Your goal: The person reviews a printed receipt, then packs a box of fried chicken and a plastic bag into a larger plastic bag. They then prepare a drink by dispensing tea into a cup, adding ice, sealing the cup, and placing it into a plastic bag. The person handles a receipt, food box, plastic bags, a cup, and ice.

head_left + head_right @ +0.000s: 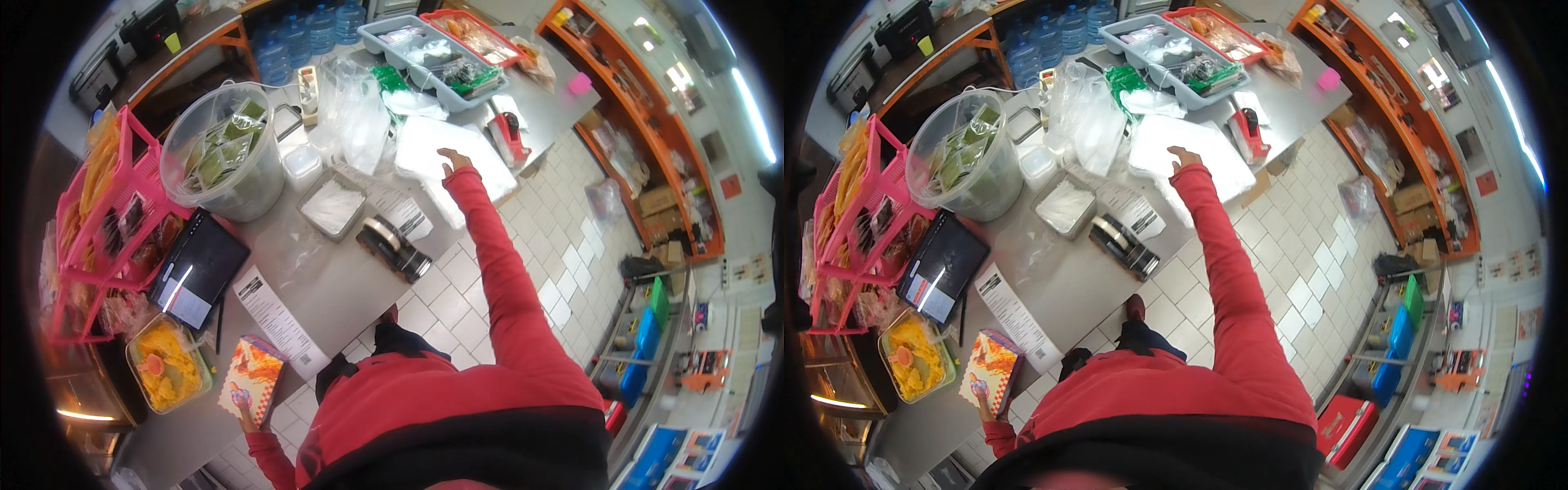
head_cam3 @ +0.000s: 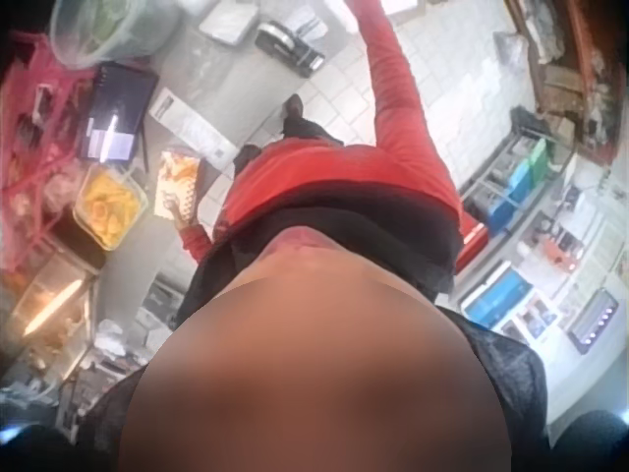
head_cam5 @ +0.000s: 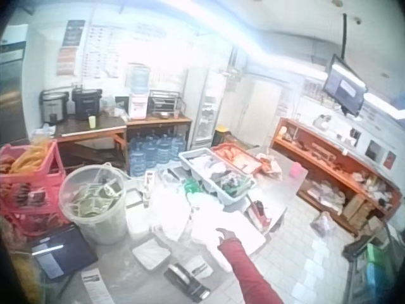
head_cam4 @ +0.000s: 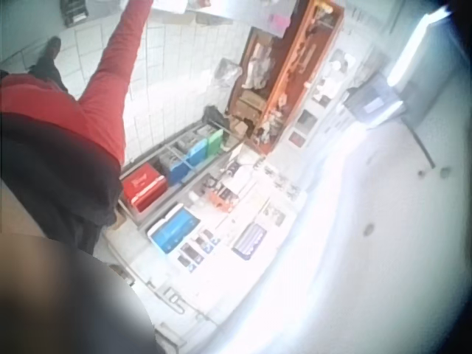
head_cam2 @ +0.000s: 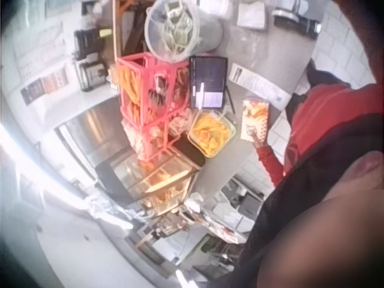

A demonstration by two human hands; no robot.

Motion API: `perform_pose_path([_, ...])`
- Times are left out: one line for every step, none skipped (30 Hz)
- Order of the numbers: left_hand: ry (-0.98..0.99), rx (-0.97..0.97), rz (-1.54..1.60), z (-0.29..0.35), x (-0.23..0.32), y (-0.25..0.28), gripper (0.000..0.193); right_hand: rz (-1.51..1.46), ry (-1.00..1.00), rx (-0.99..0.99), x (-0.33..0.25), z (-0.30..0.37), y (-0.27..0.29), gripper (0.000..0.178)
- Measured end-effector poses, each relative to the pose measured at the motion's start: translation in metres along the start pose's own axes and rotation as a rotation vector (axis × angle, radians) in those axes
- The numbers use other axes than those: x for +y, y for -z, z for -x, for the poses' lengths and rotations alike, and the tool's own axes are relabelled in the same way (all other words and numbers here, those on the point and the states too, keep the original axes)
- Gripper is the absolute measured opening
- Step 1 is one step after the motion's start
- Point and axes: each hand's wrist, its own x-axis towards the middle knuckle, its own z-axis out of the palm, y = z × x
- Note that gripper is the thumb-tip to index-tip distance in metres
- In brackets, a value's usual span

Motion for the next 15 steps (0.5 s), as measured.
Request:
perform_pose_path([-0.101,0.025,0.0,-0.006,-0.01,0.002,0.073,0.028,-0.079,-0.129,0.024,-0.013,-0.01,0.019])
perform_pose_path([-0.178,0.117,-0.014,-0.01,-0.018,0.004,0.075,0.083,-0.224,-0.308,0.046,-0.023,-0.017,0.018])
perform_pose_path([-0.223,0.226,-0.031,-0.013,-0.025,0.007,0.077,0.048,-0.232,-0.479,0.063,-0.032,-0.021,0.017])
perform_pose_path([-0.298,0.334,-0.249,-0.014,-0.027,0.012,0.079,0.04,-0.303,-0.7,0.078,-0.042,-0.024,0.018])
perform_pose_path([-0.332,0.457,-0.472,-0.013,-0.028,0.017,0.081,0.027,-0.364,-0.907,0.088,-0.049,-0.028,0.021])
perform_pose_path([-0.329,0.608,-0.714,-0.009,-0.03,0.021,0.083,-0.123,-0.543,-1.015,0.096,-0.06,-0.033,0.024])
perform_pose_path([-0.361,0.456,-0.668,-0.005,-0.031,0.025,0.085,-0.031,-0.381,-1.009,0.102,-0.059,-0.036,0.032])
perform_pose_path([-0.429,0.366,-0.627,0.001,-0.031,0.028,0.086,0.066,-0.279,-0.852,0.107,-0.056,-0.039,0.042])
perform_pose_path([-0.434,0.595,-0.694,0.008,-0.035,0.026,0.082,0.084,-0.243,-0.804,0.112,-0.055,-0.041,0.046])
perform_pose_path([-0.468,0.732,-0.697,0.017,-0.041,0.021,0.073,0.243,-0.158,-0.978,0.112,-0.066,-0.051,0.044])
perform_pose_path([-0.497,0.847,-0.732,0.022,-0.04,0.014,0.064,0.176,-0.104,-0.864,0.117,-0.063,-0.051,0.041])
perform_pose_path([-0.636,0.875,-0.683,0.031,-0.043,0.002,0.061,0.111,-0.117,-0.82,0.121,-0.064,-0.053,0.037])
perform_pose_path([-0.697,0.898,-0.571,0.039,-0.044,-0.014,0.06,0.359,0.075,-0.925,0.124,-0.07,-0.055,0.032])
perform_pose_path([-0.712,0.93,-0.556,0.046,-0.041,-0.031,0.06,0.252,0.041,-0.885,0.128,-0.071,-0.055,0.029])
perform_pose_path([-0.76,0.911,-0.508,0.053,-0.037,-0.052,0.058,0.245,-0.051,-0.844,0.133,-0.074,-0.05,0.027])
